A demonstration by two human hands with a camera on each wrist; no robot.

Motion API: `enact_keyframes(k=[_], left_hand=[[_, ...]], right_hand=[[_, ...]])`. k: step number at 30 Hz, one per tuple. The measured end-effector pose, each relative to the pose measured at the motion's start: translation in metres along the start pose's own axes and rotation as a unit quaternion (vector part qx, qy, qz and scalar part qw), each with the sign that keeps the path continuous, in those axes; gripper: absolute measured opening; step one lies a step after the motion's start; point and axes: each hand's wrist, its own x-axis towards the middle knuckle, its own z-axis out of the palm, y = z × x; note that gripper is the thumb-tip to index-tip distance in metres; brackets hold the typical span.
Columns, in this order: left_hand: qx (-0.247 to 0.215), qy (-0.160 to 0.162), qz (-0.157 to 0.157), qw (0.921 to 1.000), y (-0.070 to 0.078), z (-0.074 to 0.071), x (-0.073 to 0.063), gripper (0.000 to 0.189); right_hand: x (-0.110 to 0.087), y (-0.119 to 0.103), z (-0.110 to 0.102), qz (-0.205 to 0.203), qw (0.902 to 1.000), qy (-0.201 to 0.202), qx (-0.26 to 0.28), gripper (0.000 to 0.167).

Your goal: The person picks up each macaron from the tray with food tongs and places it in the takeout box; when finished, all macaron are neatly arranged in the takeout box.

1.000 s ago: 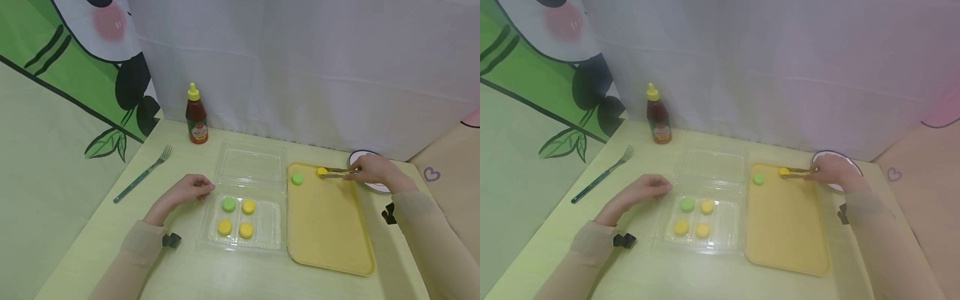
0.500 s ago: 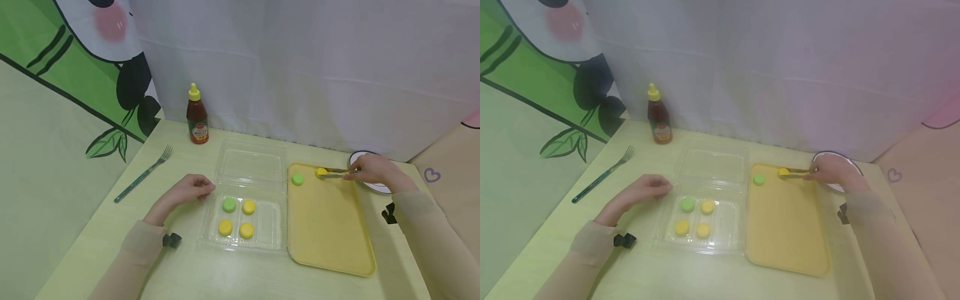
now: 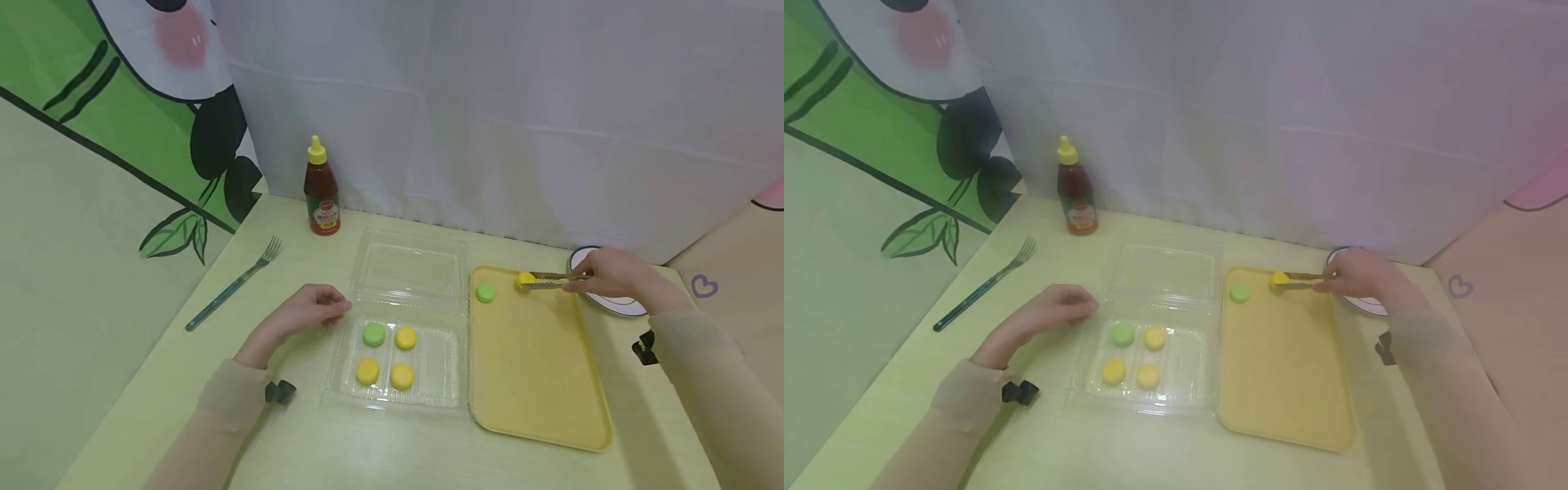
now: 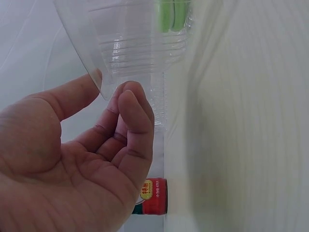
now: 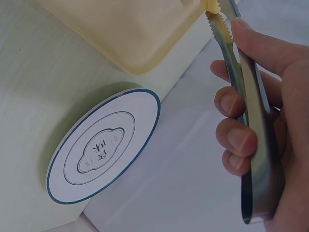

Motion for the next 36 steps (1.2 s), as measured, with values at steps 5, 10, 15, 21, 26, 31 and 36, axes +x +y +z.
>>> enact_keyframes(k=[5, 10, 15, 21, 26, 31, 36], left_hand=[[-0.007, -0.002, 0.000, 1.0000, 0.000, 0.000, 0.000, 0.026], [-0.008, -0.004, 0.003, 1.0000, 0.000, 0.000, 0.001, 0.027], [-0.004, -0.005, 0.005, 1.0000, -0.001, 0.000, 0.001, 0.027], [-0.003, -0.005, 0.006, 1.0000, -0.002, -0.001, 0.002, 0.026], [-0.002, -0.004, 0.002, 1.0000, -0.002, 0.000, 0.003, 0.026], [0.000, -0.004, 0.000, 1.0000, -0.001, 0.001, 0.004, 0.025], [0.002, -0.002, -0.003, 1.0000, -0.001, 0.001, 0.004, 0.025]], right_hand=[[-0.001, -0.004, -0.004, -0.007, 0.9999, 0.003, -0.007, 0.034], [-0.004, -0.009, -0.008, -0.021, 0.9997, 0.009, -0.013, 0.037], [-0.007, -0.015, -0.012, -0.036, 0.9990, 0.023, -0.015, 0.032], [-0.010, -0.027, -0.021, -0.072, 0.9956, 0.044, -0.039, 0.032], [-0.012, -0.040, -0.027, -0.088, 0.9932, 0.053, -0.055, 0.041], [-0.014, -0.052, -0.031, -0.100, 0.9919, 0.055, -0.057, 0.038], [-0.014, -0.064, -0.034, -0.136, 0.9850, 0.078, -0.072, 0.048]])
